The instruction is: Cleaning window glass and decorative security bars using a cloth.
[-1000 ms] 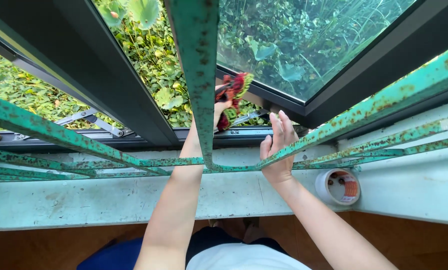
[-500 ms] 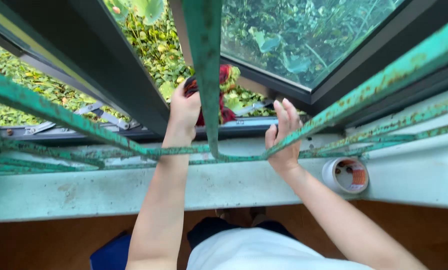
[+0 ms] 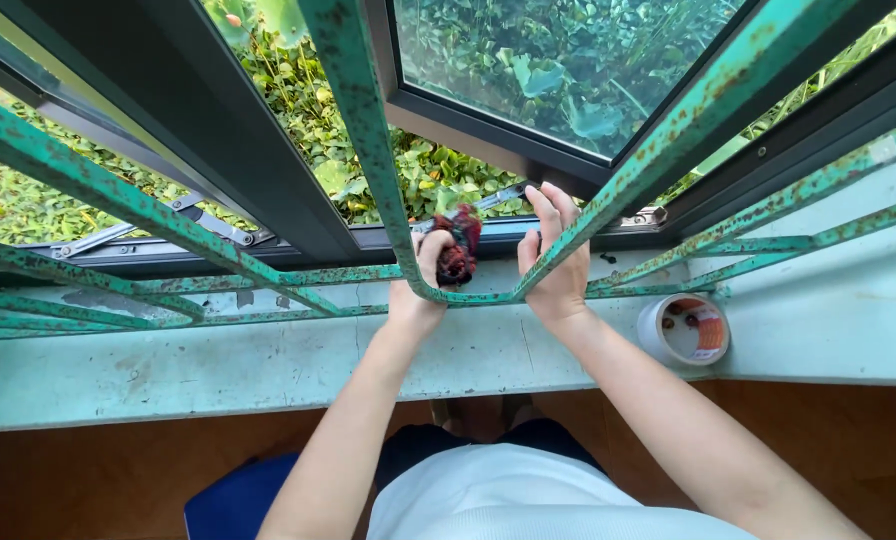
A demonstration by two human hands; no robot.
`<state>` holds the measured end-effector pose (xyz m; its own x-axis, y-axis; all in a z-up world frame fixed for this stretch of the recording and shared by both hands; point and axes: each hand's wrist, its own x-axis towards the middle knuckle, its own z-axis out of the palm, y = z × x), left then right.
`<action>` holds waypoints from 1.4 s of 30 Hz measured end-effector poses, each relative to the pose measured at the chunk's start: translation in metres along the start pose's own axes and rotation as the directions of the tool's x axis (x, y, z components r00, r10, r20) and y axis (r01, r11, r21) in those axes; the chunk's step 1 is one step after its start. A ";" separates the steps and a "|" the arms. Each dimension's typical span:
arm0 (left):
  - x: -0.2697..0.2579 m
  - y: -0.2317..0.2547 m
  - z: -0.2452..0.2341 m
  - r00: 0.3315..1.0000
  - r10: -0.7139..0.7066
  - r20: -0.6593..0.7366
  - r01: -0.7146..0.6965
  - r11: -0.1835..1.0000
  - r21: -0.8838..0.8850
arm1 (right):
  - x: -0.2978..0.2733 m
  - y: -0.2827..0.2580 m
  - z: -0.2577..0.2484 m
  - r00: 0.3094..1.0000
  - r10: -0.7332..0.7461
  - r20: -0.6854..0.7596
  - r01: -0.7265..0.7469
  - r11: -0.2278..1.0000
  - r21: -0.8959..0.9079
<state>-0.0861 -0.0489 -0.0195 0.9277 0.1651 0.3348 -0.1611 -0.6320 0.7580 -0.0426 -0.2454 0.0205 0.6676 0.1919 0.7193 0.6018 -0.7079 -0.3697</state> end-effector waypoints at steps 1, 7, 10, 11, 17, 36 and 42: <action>0.002 -0.003 0.002 0.991 0.121 0.049 -0.122 0.992 0.020 | 0.002 0.000 -0.001 1.000 -0.013 0.000 0.013 1.000 -0.005; -0.002 -0.007 -0.013 0.918 0.377 0.120 -0.394 0.899 0.190 | -0.004 0.003 0.000 1.000 -0.024 0.010 0.023 0.998 0.061; -0.016 -0.019 -0.020 0.966 0.260 0.007 -0.250 0.920 0.301 | -0.005 0.003 -0.007 0.999 -0.013 0.035 0.008 0.987 0.160; -0.019 -0.027 -0.025 0.965 0.261 -0.001 -0.249 0.919 0.305 | -0.006 0.003 -0.011 0.999 -0.021 0.032 0.016 0.986 0.164; -0.023 -0.026 -0.004 0.895 0.149 -0.420 0.069 0.884 0.462 | -0.039 0.011 -0.050 0.990 0.045 0.137 -0.108 0.859 0.500; -0.107 0.042 0.039 0.509 -0.554 -0.659 -0.143 0.700 -0.699 | -0.077 0.006 -0.090 0.799 0.026 0.601 -0.493 0.601 0.629; -0.192 0.113 0.018 0.637 -0.534 -0.556 -0.055 0.688 -0.724 | -0.082 -0.080 -0.077 0.509 -0.186 0.841 -0.789 0.289 0.542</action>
<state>-0.2760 -0.1657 -0.0081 0.4894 0.8638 0.1200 -0.4059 0.1038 0.9080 -0.1794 -0.2565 0.0369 0.5958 0.8009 -0.0597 -0.1154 0.0118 -0.9932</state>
